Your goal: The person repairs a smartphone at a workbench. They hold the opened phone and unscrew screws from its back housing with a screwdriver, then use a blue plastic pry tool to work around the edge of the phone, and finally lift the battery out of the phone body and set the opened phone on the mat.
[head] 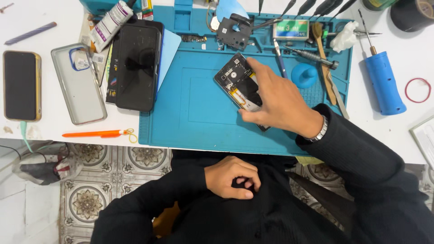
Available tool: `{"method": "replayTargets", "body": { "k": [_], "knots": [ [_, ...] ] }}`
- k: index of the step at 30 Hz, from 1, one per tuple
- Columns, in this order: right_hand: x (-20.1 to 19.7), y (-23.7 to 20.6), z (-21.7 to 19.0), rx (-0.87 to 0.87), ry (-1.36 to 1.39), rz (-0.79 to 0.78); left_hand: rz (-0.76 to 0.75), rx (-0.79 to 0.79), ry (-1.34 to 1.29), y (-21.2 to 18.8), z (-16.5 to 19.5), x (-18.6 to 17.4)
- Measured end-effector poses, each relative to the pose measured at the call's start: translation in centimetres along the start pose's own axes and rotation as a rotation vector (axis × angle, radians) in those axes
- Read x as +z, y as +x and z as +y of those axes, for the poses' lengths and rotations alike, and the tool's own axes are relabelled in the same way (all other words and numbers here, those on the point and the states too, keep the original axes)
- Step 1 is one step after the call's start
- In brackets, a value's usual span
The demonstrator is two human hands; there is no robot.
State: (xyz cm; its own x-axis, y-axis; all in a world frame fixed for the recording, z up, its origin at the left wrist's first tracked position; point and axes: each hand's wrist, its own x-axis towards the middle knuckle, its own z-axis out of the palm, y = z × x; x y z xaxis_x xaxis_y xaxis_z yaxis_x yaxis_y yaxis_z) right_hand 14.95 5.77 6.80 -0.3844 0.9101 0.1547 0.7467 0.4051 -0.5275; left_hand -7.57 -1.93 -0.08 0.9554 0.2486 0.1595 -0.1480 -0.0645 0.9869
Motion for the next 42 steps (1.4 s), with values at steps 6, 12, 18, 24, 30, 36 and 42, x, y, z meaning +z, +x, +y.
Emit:
{"method": "replayTargets", "body": {
  "k": [6, 12, 18, 24, 30, 36, 42],
  "knots": [
    [-0.3, 0.6, -0.5, 0.084, 0.002, -0.074, 0.03, 0.107, 0.012, 1.0, 3.9, -0.7],
    [-0.6, 0.7, -0.7, 0.045, -0.003, -0.045, 0.366, 0.426, 0.362, 2.1, 6.6, -3.3],
    [-0.7, 0.2, -0.8, 0.076, -0.01, -0.047, 0.697, 0.027, 0.567, 2.3, 9.6, -6.3],
    [-0.9, -0.2, -2.0, 0.016, 0.225, 0.173, 0.956, -0.148, 0.584, 3.7, 8.7, -6.2],
    [-3.0, 1.5, -3.9, 0.089, 0.061, -0.062, 0.956, 0.226, -0.725, 5.0, 4.6, -4.3],
    [-3.7, 9.8, -0.1, -0.199, -0.254, 0.233, 0.863, 0.311, -0.85, 4.0, 3.8, -4.4],
    [0.9, 16.0, 2.5, 0.048, -0.444, 0.137, 0.737, 0.229, -0.845, 3.0, 2.6, -3.7]
  ]
}}
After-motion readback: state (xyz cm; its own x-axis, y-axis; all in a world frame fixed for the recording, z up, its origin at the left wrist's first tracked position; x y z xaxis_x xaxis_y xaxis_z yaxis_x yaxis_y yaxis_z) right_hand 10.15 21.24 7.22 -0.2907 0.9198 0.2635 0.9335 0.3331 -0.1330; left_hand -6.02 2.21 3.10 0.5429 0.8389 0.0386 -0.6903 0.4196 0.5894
